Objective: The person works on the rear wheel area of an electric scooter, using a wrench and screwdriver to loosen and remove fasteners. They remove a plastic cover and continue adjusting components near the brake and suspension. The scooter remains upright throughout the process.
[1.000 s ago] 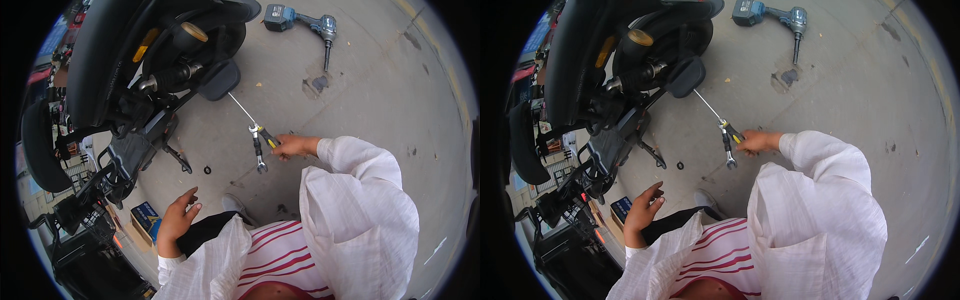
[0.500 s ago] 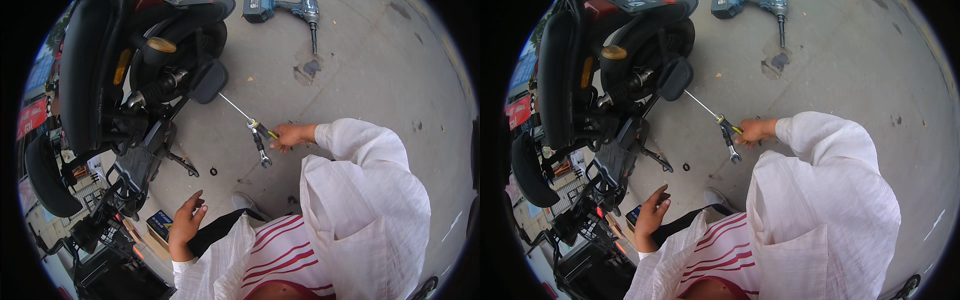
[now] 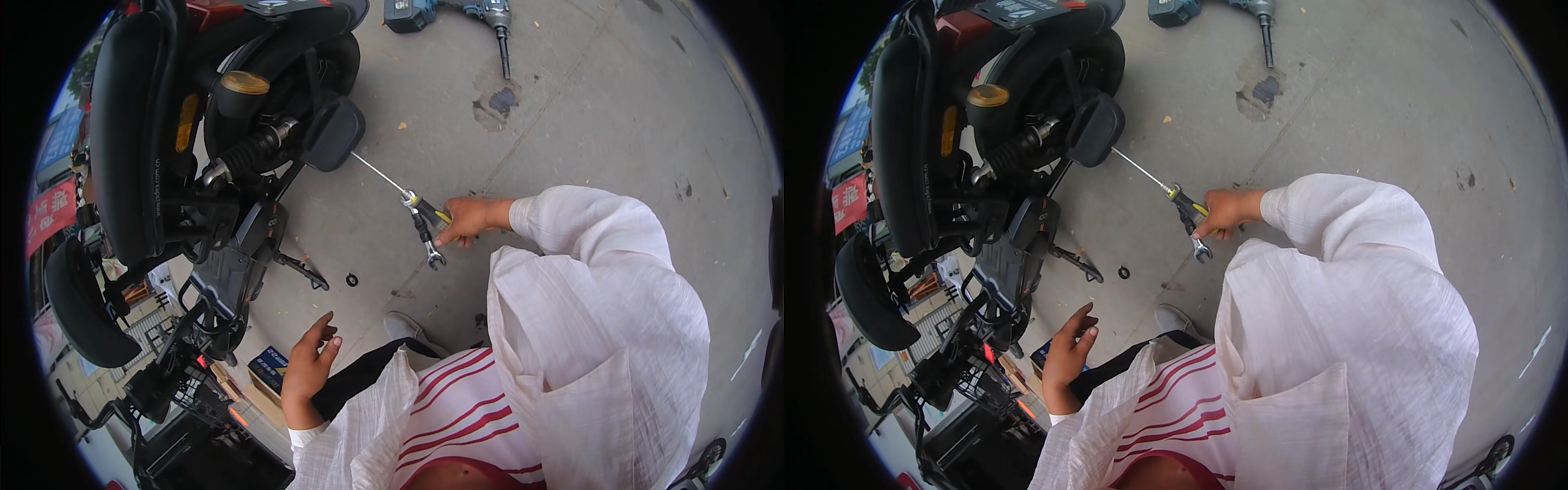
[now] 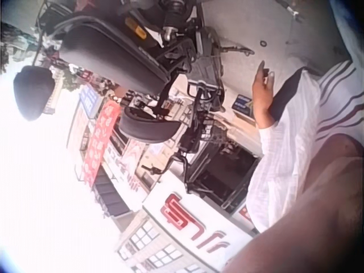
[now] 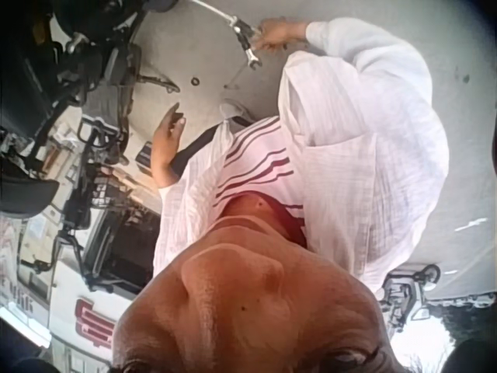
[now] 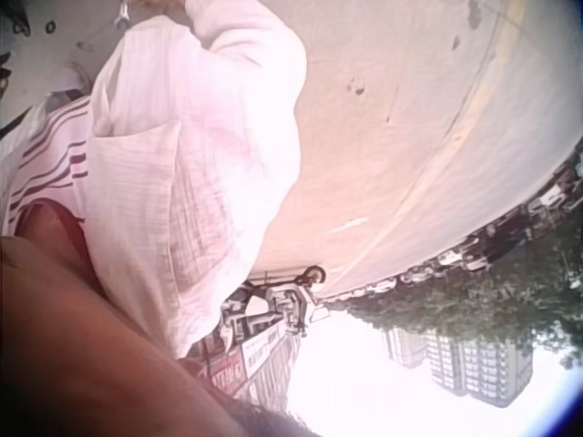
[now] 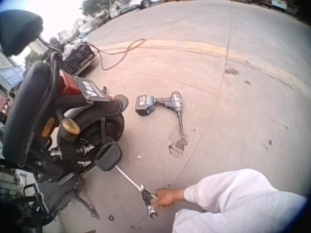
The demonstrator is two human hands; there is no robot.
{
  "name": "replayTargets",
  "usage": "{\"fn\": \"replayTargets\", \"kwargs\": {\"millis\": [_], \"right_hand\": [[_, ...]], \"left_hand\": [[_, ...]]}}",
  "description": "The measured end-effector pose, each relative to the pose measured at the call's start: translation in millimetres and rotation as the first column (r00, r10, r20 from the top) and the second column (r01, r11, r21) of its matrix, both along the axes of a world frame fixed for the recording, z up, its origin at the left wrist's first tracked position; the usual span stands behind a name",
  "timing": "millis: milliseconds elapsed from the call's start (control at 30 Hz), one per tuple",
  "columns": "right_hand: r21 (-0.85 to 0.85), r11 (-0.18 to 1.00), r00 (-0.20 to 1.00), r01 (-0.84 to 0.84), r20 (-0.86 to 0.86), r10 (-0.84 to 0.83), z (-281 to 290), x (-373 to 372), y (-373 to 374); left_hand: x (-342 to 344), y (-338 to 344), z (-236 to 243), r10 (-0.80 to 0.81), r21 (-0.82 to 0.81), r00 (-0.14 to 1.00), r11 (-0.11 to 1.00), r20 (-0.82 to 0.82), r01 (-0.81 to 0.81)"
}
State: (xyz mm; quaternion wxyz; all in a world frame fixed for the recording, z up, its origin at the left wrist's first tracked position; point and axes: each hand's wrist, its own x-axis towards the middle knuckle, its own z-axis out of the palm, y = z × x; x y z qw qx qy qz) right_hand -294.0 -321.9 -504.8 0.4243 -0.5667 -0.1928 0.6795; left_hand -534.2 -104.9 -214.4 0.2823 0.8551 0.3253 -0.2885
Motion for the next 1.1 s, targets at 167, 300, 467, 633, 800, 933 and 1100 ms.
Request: {"fn": "replayTargets", "kwargs": {"millis": [167, 300, 467, 633, 800, 933, 1100], "right_hand": [[0.053, 0.998, 0.981, 0.027, -0.196, -0.016, -19.2, -1.6, 1.0], [0.05, 0.999, 0.991, 0.017, -0.134, -0.01, -11.9, -2.9, 0.4], [-0.01, 0.997, 0.995, 0.075, -0.058, -0.076, 1.5, -5.5, -1.5], [0.071, 0.997, 0.988, 0.032, -0.155, -0.02, -17.4, -7.0, 2.2], [-0.037, 0.999, 0.996, 0.012, 0.086, -0.009, -14.1, -9.0, 3.8], [0.024, 0.997, 0.995, 0.073, -0.063, -0.071, -29.3, -9.6, 2.0], [0.0, 1.0, 0.998, -0.017, 0.064, 0.017, -0.9, -5.3, 2.3]], "left_hand": [[2.1, 0.4, -1.6, -0.014, -0.006, 1.0, 1.0, -0.001, 0.014], [0.2, -0.1, -1.1, -0.02, -0.002, 1.0, 1.0, 0.01, 0.02], [-1.3, -0.4, -0.6, -0.016, -0.003, 1.0, 1.0, 0.012, 0.016], [1.8, -2.8, 0.0, -0.044, 0.019, 0.999, 0.999, 0.007, 0.044], [0.3, -2.9, 1.6, -0.028, 0.016, 1.0, 0.999, 0.007, 0.028], [1.6, -1.8, -0.5, -0.048, 0.014, 0.999, 0.999, 0.008, 0.048], [-1.0, -2.5, 0.3, -0.033, 0.005, 0.999, 0.999, 0.026, 0.033]]}}
